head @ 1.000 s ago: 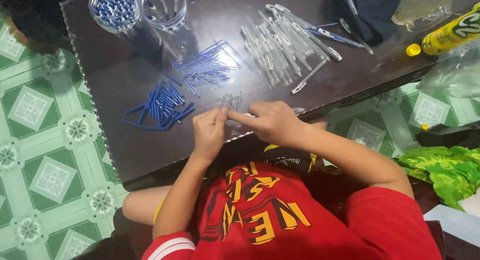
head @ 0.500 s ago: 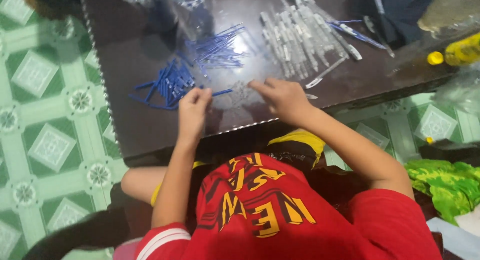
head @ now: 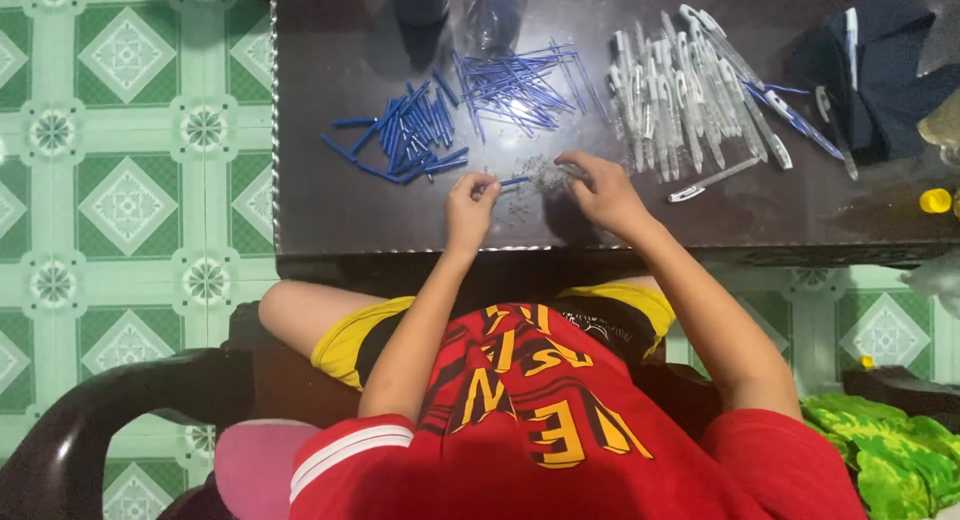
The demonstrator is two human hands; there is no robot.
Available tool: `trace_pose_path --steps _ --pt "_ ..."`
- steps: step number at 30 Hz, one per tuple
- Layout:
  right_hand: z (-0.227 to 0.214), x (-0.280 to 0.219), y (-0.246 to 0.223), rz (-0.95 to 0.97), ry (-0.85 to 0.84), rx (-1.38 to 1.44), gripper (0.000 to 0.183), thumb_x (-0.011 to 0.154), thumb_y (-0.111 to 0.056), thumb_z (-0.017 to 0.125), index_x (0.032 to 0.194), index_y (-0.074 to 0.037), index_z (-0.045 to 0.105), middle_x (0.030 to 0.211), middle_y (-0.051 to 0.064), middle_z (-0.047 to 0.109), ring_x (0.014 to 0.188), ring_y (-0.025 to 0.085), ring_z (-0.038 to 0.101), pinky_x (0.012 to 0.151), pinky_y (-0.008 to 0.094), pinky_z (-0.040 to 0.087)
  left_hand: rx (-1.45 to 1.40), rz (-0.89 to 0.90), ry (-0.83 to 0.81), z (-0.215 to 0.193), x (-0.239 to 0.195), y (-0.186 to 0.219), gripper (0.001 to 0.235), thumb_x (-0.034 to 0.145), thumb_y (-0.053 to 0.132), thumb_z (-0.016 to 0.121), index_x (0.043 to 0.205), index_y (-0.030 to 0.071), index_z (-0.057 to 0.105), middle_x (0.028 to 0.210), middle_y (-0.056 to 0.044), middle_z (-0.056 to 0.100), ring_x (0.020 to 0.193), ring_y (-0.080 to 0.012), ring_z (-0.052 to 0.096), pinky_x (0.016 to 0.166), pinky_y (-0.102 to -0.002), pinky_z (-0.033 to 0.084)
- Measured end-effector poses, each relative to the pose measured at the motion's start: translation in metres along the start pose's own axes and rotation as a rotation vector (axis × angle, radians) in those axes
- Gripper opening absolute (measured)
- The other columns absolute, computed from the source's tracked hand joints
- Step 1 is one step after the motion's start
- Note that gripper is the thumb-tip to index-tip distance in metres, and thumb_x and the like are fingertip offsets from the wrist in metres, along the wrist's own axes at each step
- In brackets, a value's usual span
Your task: The person sits at a table and assembles pens by inserting blue ink cartridges into clear plastic pen bodies. They repeatedly pick up a cartridge and a pen body, insert the cartridge, and place the assembled pen into a clear container.
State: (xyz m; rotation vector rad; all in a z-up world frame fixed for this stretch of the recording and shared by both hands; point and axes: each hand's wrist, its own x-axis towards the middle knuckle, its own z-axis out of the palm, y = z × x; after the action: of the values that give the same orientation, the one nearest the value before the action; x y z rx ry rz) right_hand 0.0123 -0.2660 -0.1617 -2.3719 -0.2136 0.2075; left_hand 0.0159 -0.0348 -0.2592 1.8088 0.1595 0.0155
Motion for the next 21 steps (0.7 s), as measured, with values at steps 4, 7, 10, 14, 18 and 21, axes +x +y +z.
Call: trace_pose_path --steps 4,7,10,14,18,21 --pt "0.001 -0.002 -0.01 0.009 0.003 0.005 0.039 0.096 -0.006 0.061 0.133 -0.011 0.066 0.122 0.018 0.072 0.118 0.039 0.066 0.102 0.053 0.05 -0.029 0.036 0.02 -0.005 -0.001 0.008 0.011 0.089 0.016 0.079 0.099 0.011 0.077 0.085 -0.007 0.07 0.077 -0.0191 0.068 0.076 -0.031 0.055" --pt "-0.004 -0.003 -0.016 0.033 -0.006 0.023 0.039 0.096 -0.006 0.059 0.134 -0.012 0.066 0.122 0.017 0.072 0.118 0.04 0.066 0.101 0.054 0.05 -0.125 0.15 0.157 -0.029 0.015 0.005 0.014 0.094 0.018 0.076 0.102 0.006 0.076 0.092 -0.015 0.073 0.091 -0.0297 0.069 0.086 -0.039 0.052" --pt "-0.009 -0.002 -0.021 0.032 0.01 0.025 0.039 0.097 -0.007 0.059 0.134 -0.012 0.067 0.123 0.018 0.071 0.118 0.041 0.065 0.101 0.055 0.05 0.113 0.289 0.49 -0.07 0.033 0.012 0.009 0.097 0.018 0.073 0.099 0.01 0.071 0.086 -0.011 0.067 0.081 -0.0288 0.065 0.076 -0.037 0.049" --pt "-0.002 0.016 -0.03 0.015 -0.038 0.008 0.041 0.095 -0.004 0.058 0.134 -0.013 0.067 0.124 0.017 0.072 0.12 0.039 0.065 0.104 0.054 0.049 0.763 0.39 0.49 -0.094 0.049 0.006 0.014 0.086 0.026 0.083 0.095 0.019 0.075 0.084 0.004 0.052 0.088 -0.0213 0.053 0.075 -0.035 0.045" --pt "0.0 0.045 -0.044 -0.044 -0.138 -0.113 0.04 0.091 0.001 0.062 0.129 -0.008 0.07 0.12 0.02 0.074 0.118 0.042 0.066 0.104 0.056 0.049 0.826 0.57 0.443 -0.077 0.041 0.023 0.039 0.082 0.032 0.085 0.116 0.015 0.073 0.094 -0.005 0.05 0.092 -0.0305 0.051 0.078 -0.043 0.047" --pt "-0.004 0.062 -0.063 -0.031 -0.29 -0.385 0.036 0.09 -0.007 0.065 0.123 -0.017 0.075 0.107 0.019 0.077 0.106 0.04 0.072 0.095 0.052 0.056 0.24 0.391 0.209 -0.029 0.002 0.058 0.024 0.106 0.026 0.06 0.118 0.007 0.067 0.101 -0.012 0.058 0.098 -0.035 0.06 0.086 -0.041 0.05"
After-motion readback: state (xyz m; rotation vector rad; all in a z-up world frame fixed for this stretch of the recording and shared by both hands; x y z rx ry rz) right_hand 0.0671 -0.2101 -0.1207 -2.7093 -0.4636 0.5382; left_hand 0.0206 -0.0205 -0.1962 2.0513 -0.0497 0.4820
